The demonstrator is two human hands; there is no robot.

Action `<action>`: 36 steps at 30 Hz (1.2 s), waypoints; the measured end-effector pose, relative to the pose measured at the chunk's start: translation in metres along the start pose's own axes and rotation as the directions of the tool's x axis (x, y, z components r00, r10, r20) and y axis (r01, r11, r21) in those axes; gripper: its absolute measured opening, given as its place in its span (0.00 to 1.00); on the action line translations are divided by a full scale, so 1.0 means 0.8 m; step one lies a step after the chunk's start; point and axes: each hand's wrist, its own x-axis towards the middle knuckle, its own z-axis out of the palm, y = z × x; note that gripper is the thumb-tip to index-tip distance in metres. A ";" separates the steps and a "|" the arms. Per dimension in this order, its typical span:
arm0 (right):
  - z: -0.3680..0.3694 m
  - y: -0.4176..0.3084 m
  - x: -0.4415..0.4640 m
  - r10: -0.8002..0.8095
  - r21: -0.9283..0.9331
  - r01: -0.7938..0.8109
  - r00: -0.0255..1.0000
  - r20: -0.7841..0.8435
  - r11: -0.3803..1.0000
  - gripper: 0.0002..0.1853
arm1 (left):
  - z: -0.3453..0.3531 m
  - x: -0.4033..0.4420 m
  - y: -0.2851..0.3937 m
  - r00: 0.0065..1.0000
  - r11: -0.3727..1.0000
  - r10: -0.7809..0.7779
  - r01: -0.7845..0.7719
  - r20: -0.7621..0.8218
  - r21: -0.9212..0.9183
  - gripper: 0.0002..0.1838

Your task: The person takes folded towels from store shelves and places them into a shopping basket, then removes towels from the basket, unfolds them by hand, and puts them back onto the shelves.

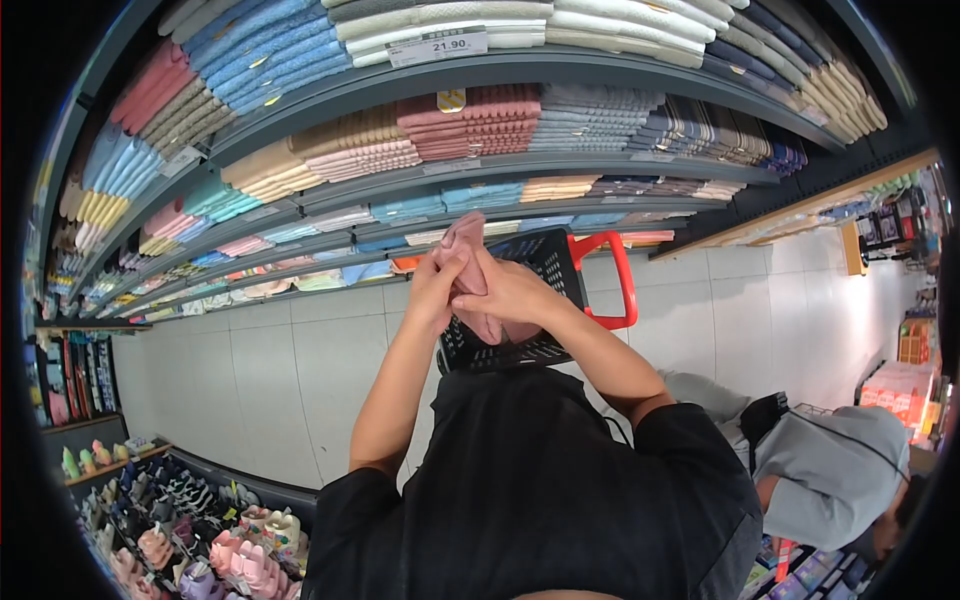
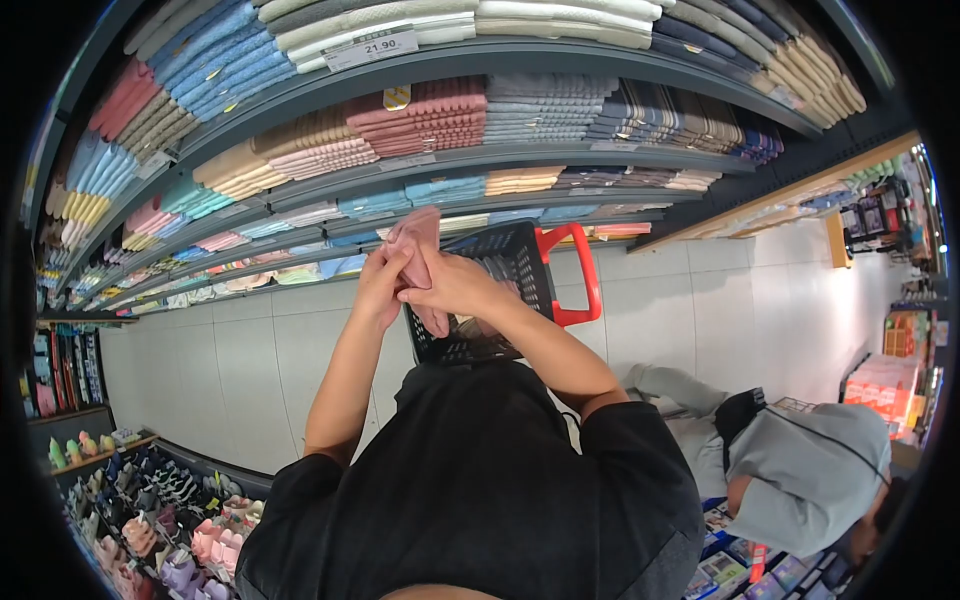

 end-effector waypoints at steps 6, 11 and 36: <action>-0.017 -0.011 -0.013 0.022 0.016 -0.022 1.000 -0.012 1.000 0.44 | -0.027 0.005 -0.007 0.998 0.990 -0.021 0.030 0.064 -0.141 0.21; -0.020 0.052 0.000 -0.011 0.377 0.237 0.859 -0.513 0.895 0.33 | -0.025 -0.014 0.036 0.985 0.926 -0.013 0.077 0.173 -0.370 0.23; -0.063 0.035 0.014 0.049 0.942 0.188 0.977 -0.209 0.278 0.37 | -0.055 0.004 0.058 0.986 0.946 -0.140 0.160 0.090 -0.282 0.30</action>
